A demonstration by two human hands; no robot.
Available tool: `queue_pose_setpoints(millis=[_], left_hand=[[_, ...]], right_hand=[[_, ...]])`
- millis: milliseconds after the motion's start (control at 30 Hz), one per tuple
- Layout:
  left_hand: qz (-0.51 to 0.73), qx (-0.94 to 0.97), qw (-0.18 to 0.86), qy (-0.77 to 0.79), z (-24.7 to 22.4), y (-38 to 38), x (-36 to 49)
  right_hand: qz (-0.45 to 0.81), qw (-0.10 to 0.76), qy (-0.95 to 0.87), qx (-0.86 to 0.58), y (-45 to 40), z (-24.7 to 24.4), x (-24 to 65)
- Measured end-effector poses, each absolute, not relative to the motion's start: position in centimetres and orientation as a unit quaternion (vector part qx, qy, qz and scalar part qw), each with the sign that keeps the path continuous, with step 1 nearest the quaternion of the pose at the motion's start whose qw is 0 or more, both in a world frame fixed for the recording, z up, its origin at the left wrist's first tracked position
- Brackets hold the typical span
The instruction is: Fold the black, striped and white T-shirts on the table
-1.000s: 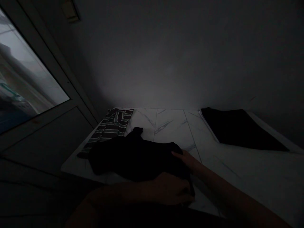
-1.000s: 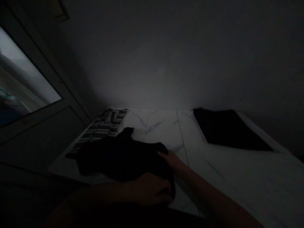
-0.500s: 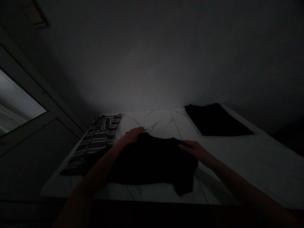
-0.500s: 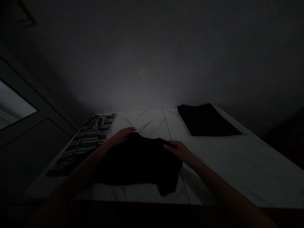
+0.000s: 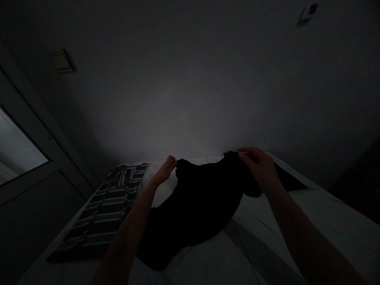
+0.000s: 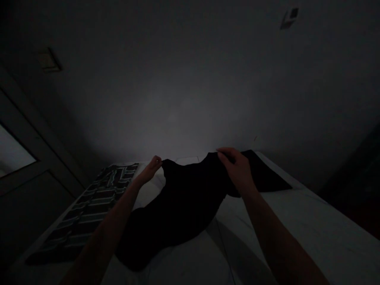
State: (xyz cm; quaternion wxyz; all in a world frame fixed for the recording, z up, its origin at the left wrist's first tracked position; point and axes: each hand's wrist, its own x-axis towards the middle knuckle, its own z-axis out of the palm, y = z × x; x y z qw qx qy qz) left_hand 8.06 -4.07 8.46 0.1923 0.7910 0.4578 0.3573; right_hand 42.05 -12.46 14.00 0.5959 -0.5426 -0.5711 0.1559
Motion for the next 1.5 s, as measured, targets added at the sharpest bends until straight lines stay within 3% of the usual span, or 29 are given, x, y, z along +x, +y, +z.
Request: queue_pose_setpoints(millis=[133, 300, 533, 733, 933, 1200, 1367, 1500], left_hand=[[0.511, 0.722, 0.153, 0.441, 12.8, -7.1, 11.2], [0.580, 0.679, 0.118, 0.435, 13.4, -10.2, 13.5], [0.511, 0.741, 0.179, 0.397, 12.6, -11.3, 14.9], [0.429, 0.820, 0.122, 0.358, 14.1, -12.5, 15.1], [0.472, 0.765, 0.095, 0.428, 14.4, -12.3, 14.1], [0.453, 0.740, 0.208, 0.451, 14.2, -12.1, 14.7], [0.460, 0.749, 0.150, 0.452, 13.9, -11.5, 14.3], [0.461, 0.763, 0.072, 0.448, 13.8, -11.4, 14.1]], right_hand=[[0.186, 0.592, -0.625, -0.474, -12.8, 16.2, 37.6], [0.229, 0.513, -0.704, -0.434, -12.8, 15.5, 33.2], [0.299, 0.481, -0.713, -0.412, -11.4, 13.2, 31.6], [0.368, 0.465, -0.712, -0.376, -10.8, 13.2, 32.6], [0.229, 0.546, -0.695, -0.408, -10.7, 13.6, 33.3], [0.152, 0.565, -0.720, -0.373, -10.6, 13.0, 33.1], [0.164, 0.560, -0.722, -0.371, -10.1, 13.0, 33.1], [0.274, 0.506, -0.720, -0.388, -10.0, 13.0, 32.8]])
